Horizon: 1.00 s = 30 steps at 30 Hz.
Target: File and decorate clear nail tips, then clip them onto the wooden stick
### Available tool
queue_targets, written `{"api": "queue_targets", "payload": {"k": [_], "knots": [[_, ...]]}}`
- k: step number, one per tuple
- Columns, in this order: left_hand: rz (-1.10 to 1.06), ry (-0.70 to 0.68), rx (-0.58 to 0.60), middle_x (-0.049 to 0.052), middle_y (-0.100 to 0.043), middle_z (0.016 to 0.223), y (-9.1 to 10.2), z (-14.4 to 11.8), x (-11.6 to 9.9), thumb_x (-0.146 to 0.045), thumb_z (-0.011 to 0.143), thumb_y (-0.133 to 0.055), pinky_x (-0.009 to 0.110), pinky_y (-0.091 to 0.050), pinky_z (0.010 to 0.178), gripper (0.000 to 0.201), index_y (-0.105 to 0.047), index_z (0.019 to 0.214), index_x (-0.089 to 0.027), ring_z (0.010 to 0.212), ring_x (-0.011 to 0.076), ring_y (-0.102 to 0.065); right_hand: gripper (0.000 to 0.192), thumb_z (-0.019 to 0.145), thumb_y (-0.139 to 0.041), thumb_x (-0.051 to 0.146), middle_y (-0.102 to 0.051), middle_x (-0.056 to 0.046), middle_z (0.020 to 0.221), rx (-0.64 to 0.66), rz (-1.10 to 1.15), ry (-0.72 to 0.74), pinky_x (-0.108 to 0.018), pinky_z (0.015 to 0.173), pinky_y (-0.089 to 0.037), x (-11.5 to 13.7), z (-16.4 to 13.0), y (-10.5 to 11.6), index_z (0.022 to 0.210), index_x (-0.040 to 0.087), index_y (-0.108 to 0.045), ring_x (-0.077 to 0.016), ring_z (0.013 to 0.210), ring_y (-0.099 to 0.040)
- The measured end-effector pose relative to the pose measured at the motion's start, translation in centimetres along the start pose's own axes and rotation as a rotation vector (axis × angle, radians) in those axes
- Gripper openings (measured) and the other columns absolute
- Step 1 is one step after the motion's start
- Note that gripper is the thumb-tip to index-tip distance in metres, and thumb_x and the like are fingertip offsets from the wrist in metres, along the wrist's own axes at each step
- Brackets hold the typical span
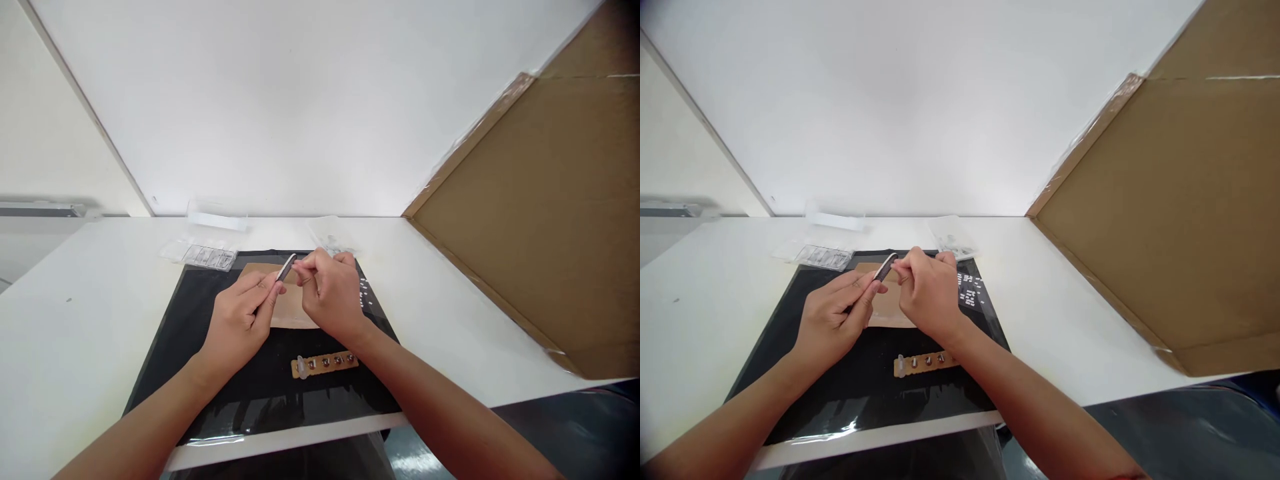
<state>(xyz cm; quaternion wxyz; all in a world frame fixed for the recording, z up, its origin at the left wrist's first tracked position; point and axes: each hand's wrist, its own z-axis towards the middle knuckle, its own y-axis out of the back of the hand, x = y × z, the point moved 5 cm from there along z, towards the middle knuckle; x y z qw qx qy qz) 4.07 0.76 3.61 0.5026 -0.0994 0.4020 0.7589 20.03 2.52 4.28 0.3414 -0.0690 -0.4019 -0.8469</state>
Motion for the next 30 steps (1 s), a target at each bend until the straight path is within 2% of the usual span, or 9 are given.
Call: {"api": "queue_targets", "payload": {"k": [4,8,11,19,22,27,30], "knots": [[-0.019,0.029,0.011,0.005,-0.075,0.089,0.0,-0.1,-0.1,-0.020,0.104,-0.055,0.025,-0.054,0.075,0.023,-0.078,0.108,-0.019,0.078,0.0141,-0.069,0.016,0.103,-0.050,0.021,-0.072,0.004,0.074,0.050,0.020,0.032,-0.037,0.079,-0.031,0.2,-0.1,-0.2,0.087,0.023,-0.052,-0.0137,0.061,-0.062],[-0.011,0.057,0.012,0.005,-0.074,0.086,0.0,-0.2,0.2,-0.022,0.105,-0.055,0.025,-0.053,0.072,0.024,-0.078,0.107,-0.019,0.075,0.0143,-0.068,0.018,0.104,-0.049,0.021,-0.072,0.004,0.073,0.013,0.028,0.007,-0.037,0.079,-0.031,-0.1,-0.1,-0.2,0.086,0.022,-0.053,-0.0137,0.061,-0.063],[-0.006,0.034,0.016,0.004,-0.073,0.083,0.0,-0.2,0.2,-0.020,0.104,-0.055,0.025,-0.053,0.071,0.023,-0.078,0.110,-0.019,0.074,0.0143,-0.068,0.016,0.103,-0.051,0.021,-0.072,0.005,0.073,0.058,0.054,0.023,-0.036,0.079,-0.032,0.0,-0.2,-0.4,0.087,0.022,-0.053,-0.0139,0.063,-0.064],[0.081,-0.083,-0.005,0.006,-0.075,0.106,0.4,-0.1,-0.2,-0.013,0.102,-0.057,0.023,-0.055,0.082,0.028,-0.074,0.123,-0.022,0.093,0.0146,-0.072,0.013,0.104,-0.058,0.027,-0.079,0.003,0.081,-0.048,0.088,-0.053,-0.038,0.083,-0.039,-0.8,-0.1,0.8,0.092,0.025,-0.063,-0.0166,0.070,-0.071],[0.193,-0.141,0.021,0.007,-0.074,0.117,0.4,-0.2,0.5,-0.013,0.103,-0.057,0.024,-0.056,0.083,0.033,-0.068,0.132,-0.023,0.101,0.0158,-0.071,0.010,0.103,-0.061,0.030,-0.081,0.003,0.084,-0.031,0.106,-0.088,-0.039,0.084,-0.040,-1.2,-0.1,0.7,0.095,0.025,-0.065,-0.0181,0.074,-0.074],[0.576,-0.195,0.065,0.004,-0.075,0.115,0.6,0.1,2.2,-0.015,0.102,-0.056,0.030,-0.054,0.071,0.034,-0.066,0.134,-0.024,0.092,0.0186,-0.070,0.012,0.101,-0.063,0.036,-0.082,0.002,0.087,-0.017,0.196,-0.190,-0.040,0.091,-0.046,-2.2,0.0,0.7,0.095,0.026,-0.067,-0.0206,0.087,-0.077],[0.694,-0.242,0.155,0.008,-0.074,0.121,0.0,0.2,2.9,-0.013,0.099,-0.060,0.039,-0.055,0.081,0.031,-0.071,0.127,-0.021,0.103,0.0268,-0.066,0.016,0.100,-0.065,0.040,-0.082,0.000,0.091,0.007,0.198,-0.212,-0.040,0.090,-0.049,-2.6,0.0,0.5,0.092,0.026,-0.069,-0.0219,0.087,-0.077]]}}
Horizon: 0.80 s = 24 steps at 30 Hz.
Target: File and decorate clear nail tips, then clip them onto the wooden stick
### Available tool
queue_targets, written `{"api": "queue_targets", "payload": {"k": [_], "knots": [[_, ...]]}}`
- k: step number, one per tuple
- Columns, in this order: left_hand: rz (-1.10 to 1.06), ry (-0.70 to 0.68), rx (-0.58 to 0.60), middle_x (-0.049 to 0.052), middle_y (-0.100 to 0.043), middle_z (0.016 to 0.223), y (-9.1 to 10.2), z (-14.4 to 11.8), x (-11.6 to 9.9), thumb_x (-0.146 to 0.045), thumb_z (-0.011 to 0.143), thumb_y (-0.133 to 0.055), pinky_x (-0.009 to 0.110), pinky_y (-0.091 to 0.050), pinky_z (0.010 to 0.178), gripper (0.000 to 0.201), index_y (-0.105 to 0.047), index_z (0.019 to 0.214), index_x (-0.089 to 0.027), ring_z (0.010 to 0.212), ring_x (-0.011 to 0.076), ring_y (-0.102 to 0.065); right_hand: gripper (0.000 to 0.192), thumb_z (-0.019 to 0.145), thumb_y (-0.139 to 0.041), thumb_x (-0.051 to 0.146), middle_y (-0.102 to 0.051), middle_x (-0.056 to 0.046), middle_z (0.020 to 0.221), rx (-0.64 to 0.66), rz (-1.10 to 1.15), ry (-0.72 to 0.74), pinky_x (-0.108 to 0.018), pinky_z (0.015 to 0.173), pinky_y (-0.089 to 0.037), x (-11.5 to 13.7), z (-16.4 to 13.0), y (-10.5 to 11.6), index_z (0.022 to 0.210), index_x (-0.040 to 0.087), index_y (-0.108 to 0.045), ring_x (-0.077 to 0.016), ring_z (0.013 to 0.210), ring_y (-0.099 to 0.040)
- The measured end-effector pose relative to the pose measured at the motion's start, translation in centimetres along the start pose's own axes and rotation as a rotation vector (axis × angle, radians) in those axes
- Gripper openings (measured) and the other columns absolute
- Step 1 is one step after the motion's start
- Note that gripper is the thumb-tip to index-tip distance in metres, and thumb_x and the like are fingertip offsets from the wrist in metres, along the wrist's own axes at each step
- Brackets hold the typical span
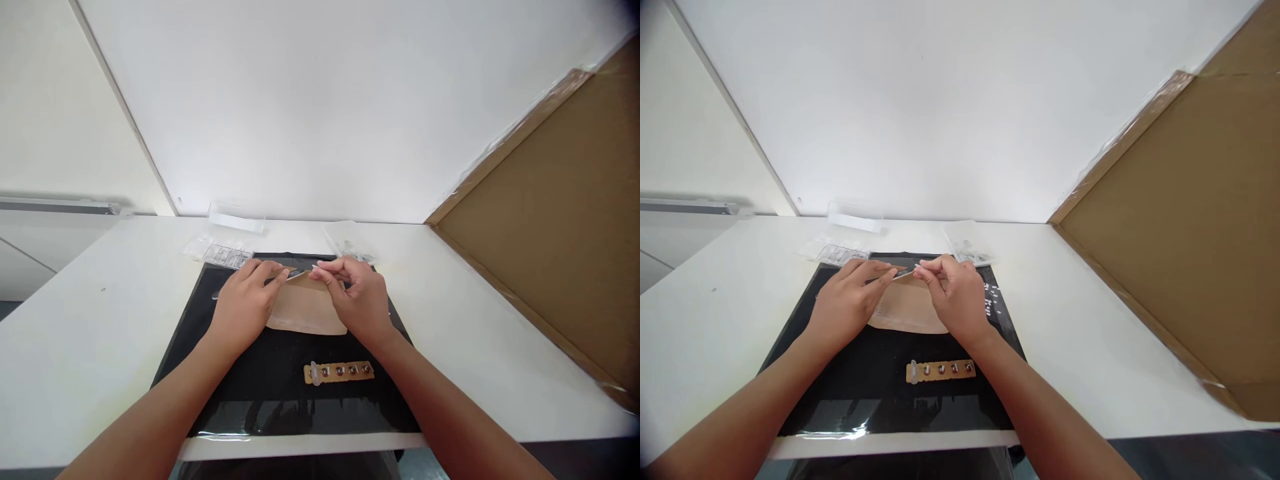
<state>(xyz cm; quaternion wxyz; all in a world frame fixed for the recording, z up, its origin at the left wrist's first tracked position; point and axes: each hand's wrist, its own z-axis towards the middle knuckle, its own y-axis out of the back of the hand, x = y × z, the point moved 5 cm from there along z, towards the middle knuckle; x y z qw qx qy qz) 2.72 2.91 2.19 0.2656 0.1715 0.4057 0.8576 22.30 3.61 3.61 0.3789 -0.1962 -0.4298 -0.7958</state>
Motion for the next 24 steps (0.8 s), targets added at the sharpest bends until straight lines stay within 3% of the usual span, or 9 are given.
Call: {"api": "queue_targets", "payload": {"k": [4,9,14,19,24], "knots": [[-0.010,-0.027,0.062,0.012,-0.071,0.125,-0.9,0.1,0.0,-0.020,0.099,-0.064,0.049,-0.051,0.090,0.022,-0.074,0.118,-0.019,0.110,0.0321,-0.062,0.024,0.095,-0.071,0.046,-0.081,-0.002,0.092,0.013,-0.095,-0.001,-0.040,0.083,-0.049,-0.5,0.0,-0.2,0.082,0.025,-0.068,-0.0232,0.082,-0.073],[-0.239,0.017,0.039,0.010,-0.071,0.116,-0.5,0.2,-0.8,-0.033,0.101,-0.064,0.046,-0.050,0.091,0.021,-0.074,0.113,-0.019,0.106,0.0281,-0.062,0.028,0.095,-0.071,0.046,-0.080,0.000,0.085,0.104,-0.159,0.066,-0.036,0.079,-0.044,-0.8,-0.2,-0.8,0.079,0.024,-0.064,-0.0199,0.073,-0.066],[-0.585,0.210,-0.038,0.007,-0.070,0.099,0.4,0.4,-1.5,-0.025,0.105,-0.056,0.036,-0.050,0.088,0.019,-0.074,0.101,-0.019,0.096,0.0203,-0.062,0.028,0.099,-0.069,0.037,-0.081,0.004,0.084,0.149,-0.138,0.225,-0.034,0.079,-0.039,0.3,-0.6,-0.8,0.078,0.022,-0.059,-0.0137,0.066,-0.063],[-0.669,0.307,-0.028,0.005,-0.071,0.095,0.5,0.3,-1.8,-0.024,0.104,-0.058,0.034,-0.050,0.088,0.018,-0.073,0.095,-0.020,0.095,0.0195,-0.063,0.028,0.100,-0.069,0.029,-0.082,0.005,0.089,0.160,-0.059,0.362,-0.034,0.076,-0.033,1.5,-1.0,-0.4,0.078,0.021,-0.054,-0.0112,0.075,-0.073],[-0.754,0.411,-0.004,0.003,-0.073,0.096,0.4,0.1,-1.7,-0.028,0.102,-0.062,0.034,-0.052,0.085,0.017,-0.075,0.092,-0.023,0.092,0.0188,-0.067,0.025,0.100,-0.070,0.027,-0.081,0.007,0.086,0.136,-0.137,0.493,-0.035,0.074,-0.030,2.1,-1.3,0.0,0.081,0.021,-0.055,-0.0094,0.066,-0.069]]}}
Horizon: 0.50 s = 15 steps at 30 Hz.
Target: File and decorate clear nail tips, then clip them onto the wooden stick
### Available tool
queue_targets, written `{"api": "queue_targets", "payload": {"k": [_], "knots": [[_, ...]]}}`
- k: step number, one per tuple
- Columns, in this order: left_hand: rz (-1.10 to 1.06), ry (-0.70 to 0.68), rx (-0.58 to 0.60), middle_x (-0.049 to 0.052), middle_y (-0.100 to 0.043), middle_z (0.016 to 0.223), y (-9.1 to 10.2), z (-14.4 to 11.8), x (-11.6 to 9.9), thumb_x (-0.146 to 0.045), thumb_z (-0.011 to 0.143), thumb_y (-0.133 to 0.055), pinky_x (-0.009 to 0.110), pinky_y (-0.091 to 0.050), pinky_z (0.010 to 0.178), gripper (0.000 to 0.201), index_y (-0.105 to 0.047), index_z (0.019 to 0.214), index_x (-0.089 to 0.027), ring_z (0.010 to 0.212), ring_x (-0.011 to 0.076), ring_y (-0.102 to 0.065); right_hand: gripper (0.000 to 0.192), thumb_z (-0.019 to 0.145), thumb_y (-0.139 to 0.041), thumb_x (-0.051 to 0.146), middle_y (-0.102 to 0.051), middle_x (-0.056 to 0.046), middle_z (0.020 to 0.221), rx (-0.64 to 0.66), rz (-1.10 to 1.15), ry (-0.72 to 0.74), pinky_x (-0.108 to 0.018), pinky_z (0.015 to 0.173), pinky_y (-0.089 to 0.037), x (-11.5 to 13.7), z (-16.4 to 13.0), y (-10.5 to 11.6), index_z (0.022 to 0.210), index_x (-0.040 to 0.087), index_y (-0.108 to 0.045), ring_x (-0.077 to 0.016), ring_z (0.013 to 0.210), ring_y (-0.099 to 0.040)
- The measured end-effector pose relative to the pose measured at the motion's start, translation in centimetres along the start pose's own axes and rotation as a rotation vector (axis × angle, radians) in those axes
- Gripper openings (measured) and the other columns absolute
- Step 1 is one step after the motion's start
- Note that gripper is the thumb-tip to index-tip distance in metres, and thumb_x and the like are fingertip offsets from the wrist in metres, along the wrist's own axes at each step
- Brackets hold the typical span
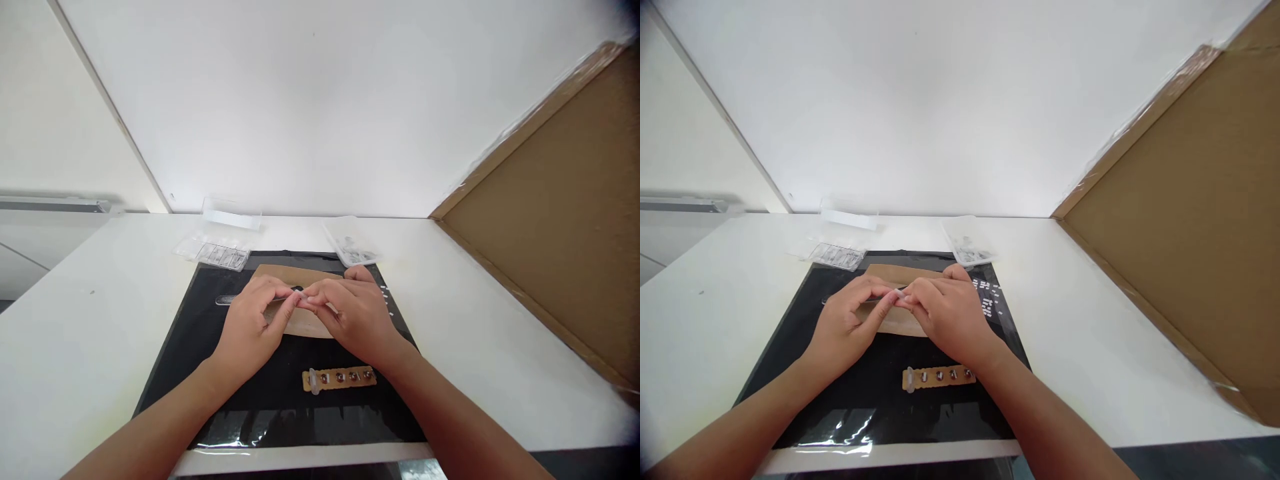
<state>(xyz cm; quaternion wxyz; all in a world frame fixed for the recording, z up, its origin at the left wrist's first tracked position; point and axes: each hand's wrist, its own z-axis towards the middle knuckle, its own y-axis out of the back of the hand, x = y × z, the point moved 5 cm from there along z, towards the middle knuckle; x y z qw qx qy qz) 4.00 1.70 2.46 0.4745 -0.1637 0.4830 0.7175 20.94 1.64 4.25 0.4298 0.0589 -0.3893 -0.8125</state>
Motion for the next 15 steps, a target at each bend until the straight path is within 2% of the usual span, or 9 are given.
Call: {"api": "queue_targets", "payload": {"k": [7,12,15], "knots": [[-0.182,0.071,-0.059,0.002,-0.075,0.098,-0.3,-0.4,0.2,-0.030,0.097,-0.070,0.036,-0.055,0.090,0.010,-0.079,0.095,-0.027,0.097,0.0194,-0.069,0.029,0.097,-0.071,0.021,-0.079,0.004,0.091,-0.030,-0.100,0.090,-0.034,0.075,-0.033,1.1,0.3,1.1,0.076,0.020,-0.051,-0.0091,0.074,-0.067],[-0.245,0.100,-0.005,0.004,-0.074,0.100,-0.7,-0.6,0.1,-0.031,0.096,-0.071,0.038,-0.054,0.089,0.009,-0.077,0.095,-0.026,0.098,0.0210,-0.067,0.027,0.096,-0.073,0.026,-0.076,0.003,0.091,-0.005,-0.057,0.098,-0.033,0.075,-0.036,1.0,0.1,1.6,0.076,0.021,-0.055,-0.0103,0.075,-0.066],[-0.228,0.092,0.070,0.004,-0.074,0.098,-0.9,-0.5,-0.4,-0.031,0.097,-0.070,0.039,-0.053,0.090,0.010,-0.075,0.091,-0.024,0.101,0.0221,-0.064,0.024,0.095,-0.075,0.033,-0.075,0.000,0.098,0.042,-0.009,0.073,-0.033,0.077,-0.038,0.7,-0.2,1.9,0.079,0.021,-0.060,-0.0123,0.081,-0.067]]}}
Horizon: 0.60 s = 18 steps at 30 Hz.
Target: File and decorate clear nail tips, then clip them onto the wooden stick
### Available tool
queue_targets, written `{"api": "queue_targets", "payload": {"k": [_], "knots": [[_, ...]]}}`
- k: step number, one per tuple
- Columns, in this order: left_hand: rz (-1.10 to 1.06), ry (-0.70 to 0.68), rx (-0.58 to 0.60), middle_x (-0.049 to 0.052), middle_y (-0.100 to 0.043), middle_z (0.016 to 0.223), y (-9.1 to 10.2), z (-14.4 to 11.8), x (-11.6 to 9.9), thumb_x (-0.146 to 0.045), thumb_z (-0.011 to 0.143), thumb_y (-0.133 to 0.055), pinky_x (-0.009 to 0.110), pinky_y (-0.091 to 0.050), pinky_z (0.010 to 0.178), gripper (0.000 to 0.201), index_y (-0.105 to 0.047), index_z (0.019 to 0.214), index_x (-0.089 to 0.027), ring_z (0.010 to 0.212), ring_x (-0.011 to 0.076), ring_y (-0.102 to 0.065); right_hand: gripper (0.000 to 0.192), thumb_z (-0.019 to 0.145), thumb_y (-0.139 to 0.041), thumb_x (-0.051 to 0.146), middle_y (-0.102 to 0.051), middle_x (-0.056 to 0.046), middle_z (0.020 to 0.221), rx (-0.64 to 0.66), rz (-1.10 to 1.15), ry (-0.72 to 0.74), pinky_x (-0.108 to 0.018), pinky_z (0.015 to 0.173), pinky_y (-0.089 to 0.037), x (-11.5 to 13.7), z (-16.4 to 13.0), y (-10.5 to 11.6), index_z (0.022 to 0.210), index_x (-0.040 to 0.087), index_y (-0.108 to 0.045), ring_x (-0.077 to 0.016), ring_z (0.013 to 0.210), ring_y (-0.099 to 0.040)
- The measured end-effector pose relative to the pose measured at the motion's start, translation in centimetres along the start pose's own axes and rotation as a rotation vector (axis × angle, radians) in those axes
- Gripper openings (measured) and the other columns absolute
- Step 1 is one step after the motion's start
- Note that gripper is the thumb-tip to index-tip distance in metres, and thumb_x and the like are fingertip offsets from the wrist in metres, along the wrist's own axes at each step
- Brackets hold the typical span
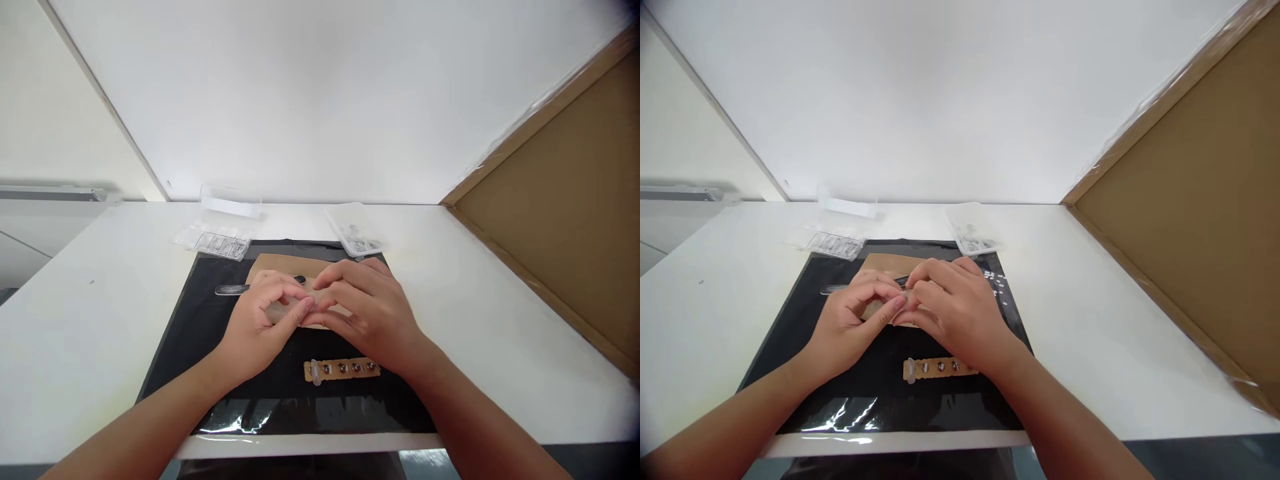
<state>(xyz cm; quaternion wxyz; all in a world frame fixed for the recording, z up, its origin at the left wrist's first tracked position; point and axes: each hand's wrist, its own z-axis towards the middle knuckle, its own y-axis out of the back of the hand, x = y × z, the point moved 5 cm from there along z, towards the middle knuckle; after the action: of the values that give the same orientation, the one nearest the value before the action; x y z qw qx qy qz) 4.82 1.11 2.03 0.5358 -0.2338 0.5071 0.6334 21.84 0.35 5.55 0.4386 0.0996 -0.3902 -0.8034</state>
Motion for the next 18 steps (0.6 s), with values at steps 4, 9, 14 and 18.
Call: {"api": "queue_targets", "payload": {"k": [4,9,14,18], "knots": [[0.020,-0.062,0.070,0.004,-0.073,0.093,-0.2,0.0,-1.0,-0.028,0.097,-0.069,0.040,-0.051,0.090,0.011,-0.072,0.088,-0.023,0.102,0.0226,-0.061,0.021,0.094,-0.075,0.039,-0.074,-0.001,0.100,0.049,-0.003,-0.060,-0.033,0.077,-0.041,-0.4,-0.4,0.4,0.088,0.023,-0.063,-0.0145,0.084,-0.068],[0.050,-0.085,0.071,0.005,-0.073,0.094,-0.1,-0.1,-0.9,-0.027,0.097,-0.068,0.040,-0.052,0.088,0.010,-0.071,0.088,-0.023,0.100,0.0230,-0.060,0.019,0.095,-0.074,0.039,-0.075,0.000,0.099,0.060,-0.009,-0.042,-0.033,0.079,-0.043,-0.1,-0.4,0.4,0.104,0.025,-0.066,-0.0154,0.088,-0.069],[0.125,-0.248,0.052,0.003,-0.074,0.089,0.2,-0.1,-1.3,-0.024,0.098,-0.067,0.041,-0.050,0.091,0.010,-0.073,0.091,-0.023,0.095,0.0212,-0.062,0.024,0.090,-0.080,0.043,-0.074,0.002,0.085,0.030,-0.032,-0.014,-0.039,0.088,-0.037,0.4,-0.5,1.2,0.084,0.025,-0.065,-0.0189,0.088,-0.069],[0.225,-0.325,-0.034,0.001,-0.075,0.087,0.8,0.1,-1.7,-0.023,0.101,-0.064,0.042,-0.046,0.093,0.014,-0.073,0.089,-0.023,0.086,0.0179,-0.065,0.037,0.085,-0.079,0.057,-0.068,0.002,0.078,0.206,0.048,-0.004,-0.037,0.083,-0.035,0.5,-1.0,1.5,0.080,0.023,-0.066,-0.0171,0.080,-0.063]]}}
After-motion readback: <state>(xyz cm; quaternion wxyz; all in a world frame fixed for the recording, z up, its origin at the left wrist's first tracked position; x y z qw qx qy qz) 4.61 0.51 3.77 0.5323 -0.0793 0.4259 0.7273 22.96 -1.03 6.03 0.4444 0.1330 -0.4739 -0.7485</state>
